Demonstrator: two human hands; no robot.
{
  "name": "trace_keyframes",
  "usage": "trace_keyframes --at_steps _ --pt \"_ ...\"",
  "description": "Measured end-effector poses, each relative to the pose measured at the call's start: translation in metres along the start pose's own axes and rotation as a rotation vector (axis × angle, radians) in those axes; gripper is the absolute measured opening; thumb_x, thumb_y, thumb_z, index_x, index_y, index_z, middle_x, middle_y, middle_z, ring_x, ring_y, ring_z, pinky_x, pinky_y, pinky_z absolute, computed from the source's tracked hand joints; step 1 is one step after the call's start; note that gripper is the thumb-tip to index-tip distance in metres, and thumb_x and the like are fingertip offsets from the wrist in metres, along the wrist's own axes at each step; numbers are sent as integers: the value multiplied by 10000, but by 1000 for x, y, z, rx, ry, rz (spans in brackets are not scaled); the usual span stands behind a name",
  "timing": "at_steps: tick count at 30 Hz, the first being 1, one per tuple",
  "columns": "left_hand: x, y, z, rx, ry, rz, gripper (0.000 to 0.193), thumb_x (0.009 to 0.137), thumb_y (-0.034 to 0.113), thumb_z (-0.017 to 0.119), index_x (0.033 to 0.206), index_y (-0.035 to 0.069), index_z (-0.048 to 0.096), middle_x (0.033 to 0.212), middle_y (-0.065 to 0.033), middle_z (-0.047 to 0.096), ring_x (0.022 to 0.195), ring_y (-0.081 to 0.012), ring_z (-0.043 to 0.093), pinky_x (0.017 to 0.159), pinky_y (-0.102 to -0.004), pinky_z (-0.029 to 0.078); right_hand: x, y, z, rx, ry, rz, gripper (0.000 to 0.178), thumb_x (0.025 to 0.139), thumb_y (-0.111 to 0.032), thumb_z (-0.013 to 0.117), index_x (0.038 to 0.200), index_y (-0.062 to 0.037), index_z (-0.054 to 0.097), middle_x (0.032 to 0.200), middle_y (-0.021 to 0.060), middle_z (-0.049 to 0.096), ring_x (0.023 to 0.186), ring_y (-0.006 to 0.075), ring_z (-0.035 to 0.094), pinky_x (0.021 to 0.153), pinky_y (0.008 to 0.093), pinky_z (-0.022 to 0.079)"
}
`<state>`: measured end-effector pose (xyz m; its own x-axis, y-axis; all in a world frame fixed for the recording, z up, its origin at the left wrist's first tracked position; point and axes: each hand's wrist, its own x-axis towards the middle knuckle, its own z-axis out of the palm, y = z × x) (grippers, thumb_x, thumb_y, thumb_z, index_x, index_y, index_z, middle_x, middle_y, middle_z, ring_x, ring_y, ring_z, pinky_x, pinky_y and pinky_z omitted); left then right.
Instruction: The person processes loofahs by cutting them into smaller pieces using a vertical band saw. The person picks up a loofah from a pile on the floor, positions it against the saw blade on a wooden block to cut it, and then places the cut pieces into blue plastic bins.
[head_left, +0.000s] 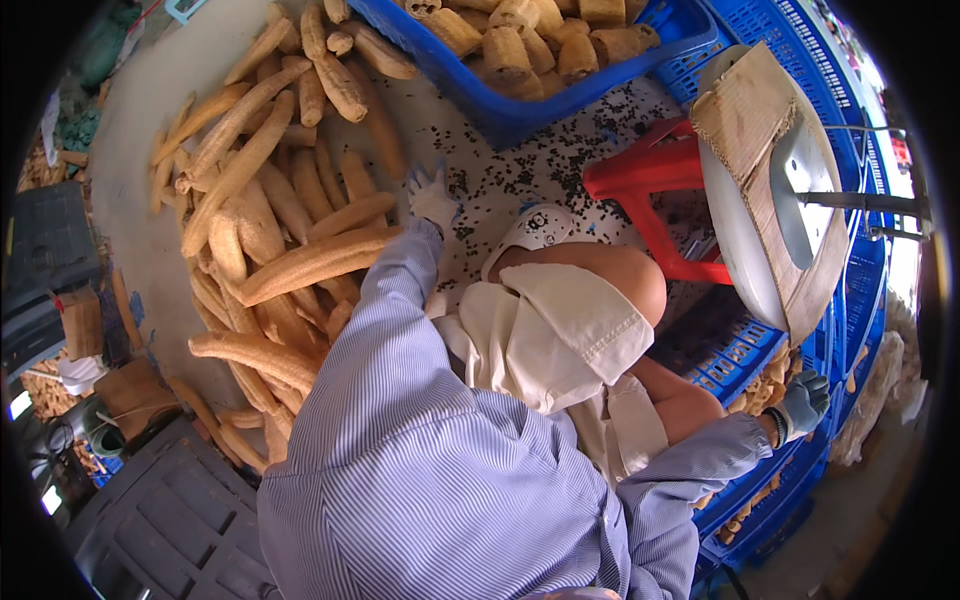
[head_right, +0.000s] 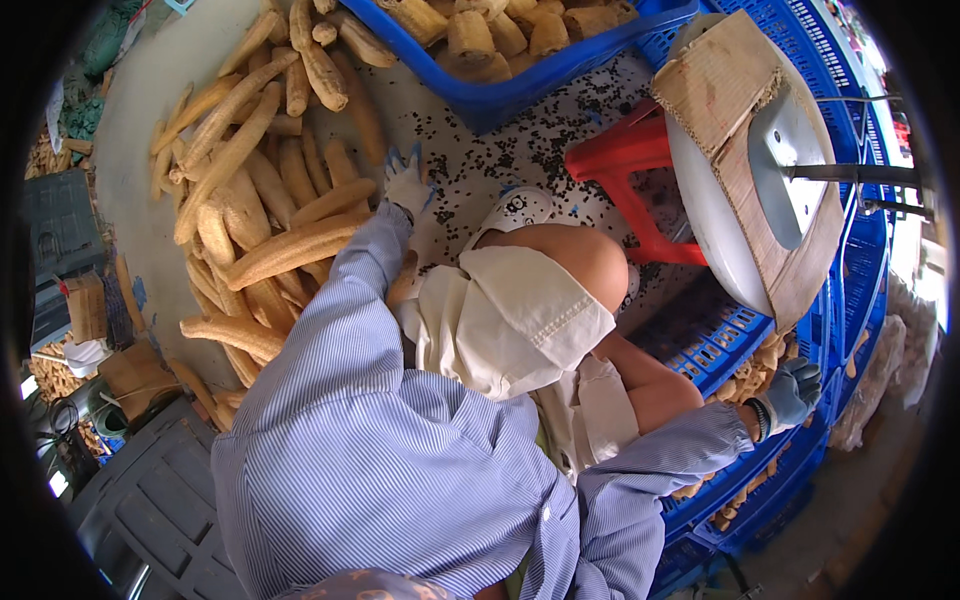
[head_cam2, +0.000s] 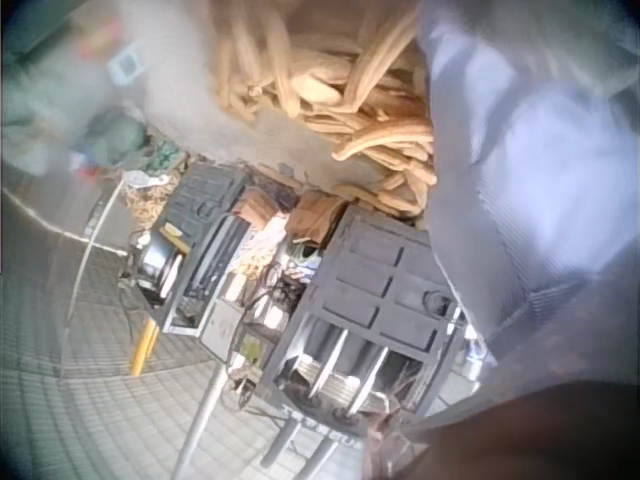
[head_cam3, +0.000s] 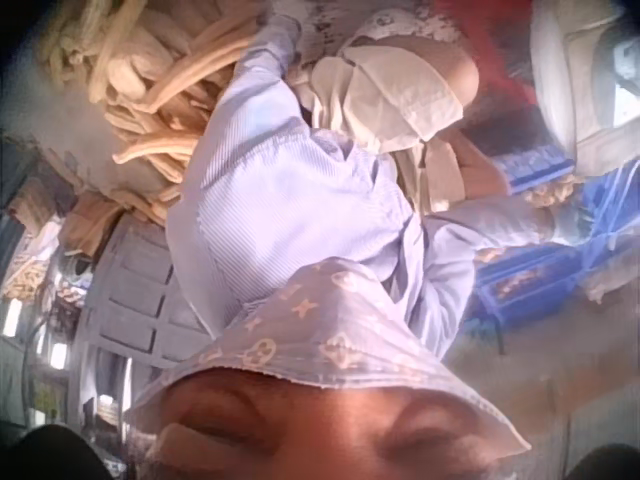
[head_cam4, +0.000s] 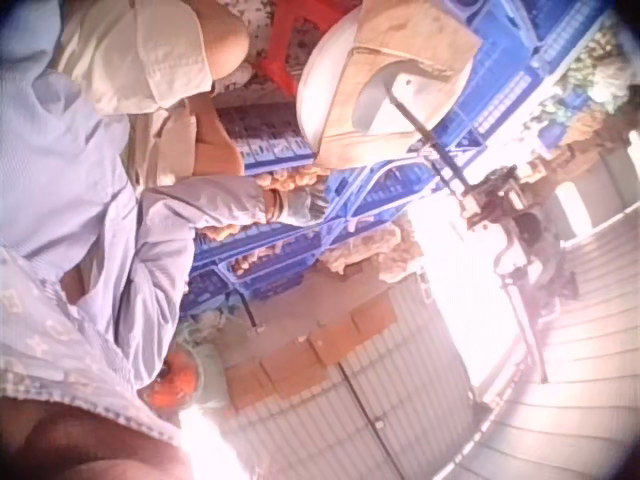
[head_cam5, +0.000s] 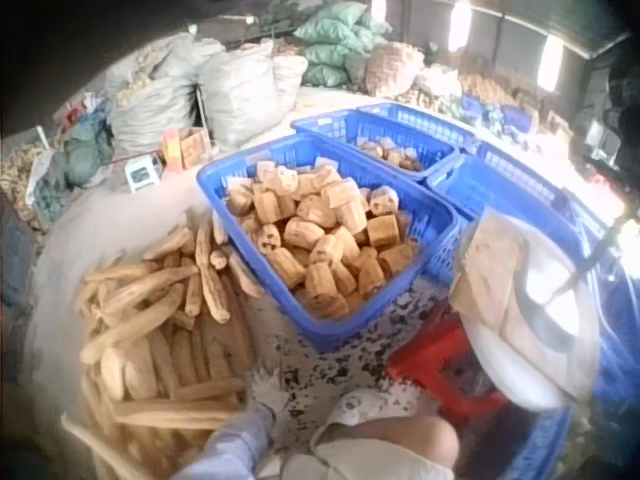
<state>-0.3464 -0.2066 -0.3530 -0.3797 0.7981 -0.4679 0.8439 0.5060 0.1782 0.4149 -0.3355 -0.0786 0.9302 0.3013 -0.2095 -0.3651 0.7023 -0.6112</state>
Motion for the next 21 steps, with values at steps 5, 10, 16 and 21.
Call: trace_keyframes --at_steps 5,10,16,21 --pt "56 -12 -12 213 -309 190 526 920 168 597 1431 234 496 1462 -147 478 1318 -366 483 1047 -452 448 -26 4 8 -59 -35 -47 153 955 -135 588 1073 -82 670 1093 98 706 1026 337 672 915 594 493" --pt "14 -32 -67 -161 -51 393 449 800 52 660 1234 168 662 1274 -71 658 1128 -293 644 940 -399 523 -50 12 14 -112 -127 -88 213 977 -155 573 1154 -70 655 1179 98 682 1096 322 643 973 561 480" --pt "-123 -17 -219 -869 -30 620 477 756 -179 534 1138 71 673 1257 -76 639 1175 -189 612 946 -260 511 -174 55 81 -453 -417 -541 341 1023 -160 489 1299 22 574 1201 150 657 1081 271 646 972 395 521" --pt "-195 38 -290 -883 179 1053 529 693 -233 436 1070 33 695 1373 -102 578 1175 -127 584 818 -183 484 -266 89 114 -933 -881 -581 491 999 -320 539 1272 84 595 1001 147 706 912 214 687 839 335 539"
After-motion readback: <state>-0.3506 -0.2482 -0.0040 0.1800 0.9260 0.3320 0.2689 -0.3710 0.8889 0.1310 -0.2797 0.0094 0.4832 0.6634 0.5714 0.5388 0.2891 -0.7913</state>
